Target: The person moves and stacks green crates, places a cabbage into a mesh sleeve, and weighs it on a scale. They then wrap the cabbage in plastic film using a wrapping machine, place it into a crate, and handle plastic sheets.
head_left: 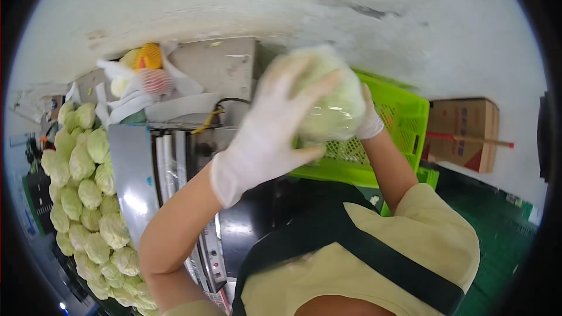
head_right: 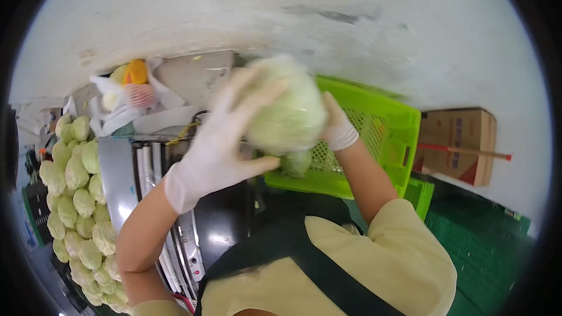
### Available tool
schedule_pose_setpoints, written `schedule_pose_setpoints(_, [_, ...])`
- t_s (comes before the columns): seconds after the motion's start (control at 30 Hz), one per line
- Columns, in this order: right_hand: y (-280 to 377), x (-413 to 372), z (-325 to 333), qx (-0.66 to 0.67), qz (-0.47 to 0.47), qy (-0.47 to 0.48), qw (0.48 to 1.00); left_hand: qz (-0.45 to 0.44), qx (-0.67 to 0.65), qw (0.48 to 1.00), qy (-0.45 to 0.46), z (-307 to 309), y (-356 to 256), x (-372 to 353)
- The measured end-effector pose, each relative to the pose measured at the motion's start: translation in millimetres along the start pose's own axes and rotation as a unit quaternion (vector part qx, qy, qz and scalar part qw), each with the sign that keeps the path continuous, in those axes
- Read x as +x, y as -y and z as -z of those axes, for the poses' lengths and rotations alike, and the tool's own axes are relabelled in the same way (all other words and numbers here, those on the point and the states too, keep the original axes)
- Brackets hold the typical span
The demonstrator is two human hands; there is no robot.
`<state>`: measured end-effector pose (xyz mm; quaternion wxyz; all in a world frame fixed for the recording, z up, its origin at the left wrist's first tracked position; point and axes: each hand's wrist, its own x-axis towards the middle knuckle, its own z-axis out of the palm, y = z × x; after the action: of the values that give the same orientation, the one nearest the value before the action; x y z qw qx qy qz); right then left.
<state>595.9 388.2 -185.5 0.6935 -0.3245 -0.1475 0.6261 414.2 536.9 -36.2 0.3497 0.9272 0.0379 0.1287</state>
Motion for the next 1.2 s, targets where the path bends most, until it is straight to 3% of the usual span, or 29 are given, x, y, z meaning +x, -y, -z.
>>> schedule_pose_setpoints(0.07, [-4, -34, 89, 0.143, -0.032, -0.068, 0.987, 0.025, -0.13, 0.991, -0.009, -33, -12, 25])
schedule_pose_setpoints(0.13, [-16, -81, 156, 0.157, -0.051, -0.165, 0.972, 0.035, -0.042, 0.998, -0.026, -28, -14, 30])
schedule_pose_setpoints(0.2, [-44, -126, 197, 0.083, -0.092, -0.27, 0.955, 0.041, 0.03, 0.997, -0.049, -8, -5, 17])
schedule_pose_setpoints(0.23, [-63, -145, 218, 0.086, -0.134, -0.305, 0.939, 0.139, -0.114, 0.979, -0.093, -1, -11, 4])
schedule_pose_setpoints(0.27, [-81, -158, 237, 0.084, -0.177, -0.329, 0.924, 0.193, -0.135, 0.964, -0.127, 6, -15, -8])
schedule_pose_setpoints(0.4, [-146, -168, 264, 0.185, -0.232, -0.253, 0.921, 0.281, -0.163, 0.898, -0.298, 50, -42, -79])
schedule_pose_setpoints(0.47, [-178, -156, 273, 0.094, -0.262, -0.248, 0.928, 0.317, -0.118, 0.861, -0.38, 69, -62, -121])
schedule_pose_setpoints(0.5, [-177, -146, 267, 0.048, -0.291, -0.304, 0.906, 0.352, -0.06, 0.848, -0.391, 79, -74, -142])
schedule_pose_setpoints(0.53, [-175, -136, 262, 0.0, -0.315, -0.361, 0.878, 0.361, -0.035, 0.834, -0.415, 86, -85, -164])
schedule_pose_setpoints(0.57, [-165, -127, 289, -0.3, -0.402, -0.304, 0.81, 0.376, -0.004, 0.818, -0.436, 91, -98, -184])
schedule_pose_setpoints(0.6, [-155, -111, 321, -0.572, -0.44, -0.221, 0.656, 0.389, 0.027, 0.799, -0.457, 94, -110, -204])
schedule_pose_setpoints(0.67, [-112, -47, 297, -0.843, -0.22, -0.069, 0.486, 0.423, 0.04, 0.756, -0.499, 96, -128, -247])
schedule_pose_setpoints(0.7, [-70, 9, 214, -0.786, -0.142, -0.103, 0.593, 0.44, 0.044, 0.733, -0.517, 94, -133, -264])
schedule_pose_setpoints(0.73, [-42, 52, 117, -0.716, 0.035, -0.097, 0.69, 0.445, 0.034, 0.719, -0.533, 89, -137, -280])
schedule_pose_setpoints(0.77, [-25, 96, 48, -0.715, 0.079, -0.054, 0.693, 0.451, 0.023, 0.705, -0.547, 84, -139, -294])
schedule_pose_setpoints(0.8, [-20, 132, -18, -0.664, 0.149, 0.006, 0.733, 0.456, 0.012, 0.692, -0.559, 82, -140, -305])
schedule_pose_setpoints(0.87, [-40, 214, -92, -0.693, 0.153, 0.094, 0.699, 0.474, -0.005, 0.667, -0.575, 74, -143, -308])
schedule_pose_setpoints(0.9, [-70, 259, -109, -0.691, 0.213, 0.111, 0.682, 0.478, -0.011, 0.663, -0.576, 70, -143, -312])
schedule_pose_setpoints(0.97, [-126, 322, -139, -0.757, 0.208, 0.067, 0.616, 0.471, -0.026, 0.66, -0.584, 64, -143, -315])
schedule_pose_setpoints(1.07, [-164, 372, -143, -0.769, 0.02, 0.07, 0.635, 0.488, -0.028, 0.655, -0.575, 59, -148, -314])
schedule_pose_setpoints(1.2, [-115, 313, -153, -0.64, 0.16, 0.109, 0.743, 0.496, -0.05, 0.672, -0.548, 50, -149, -322])
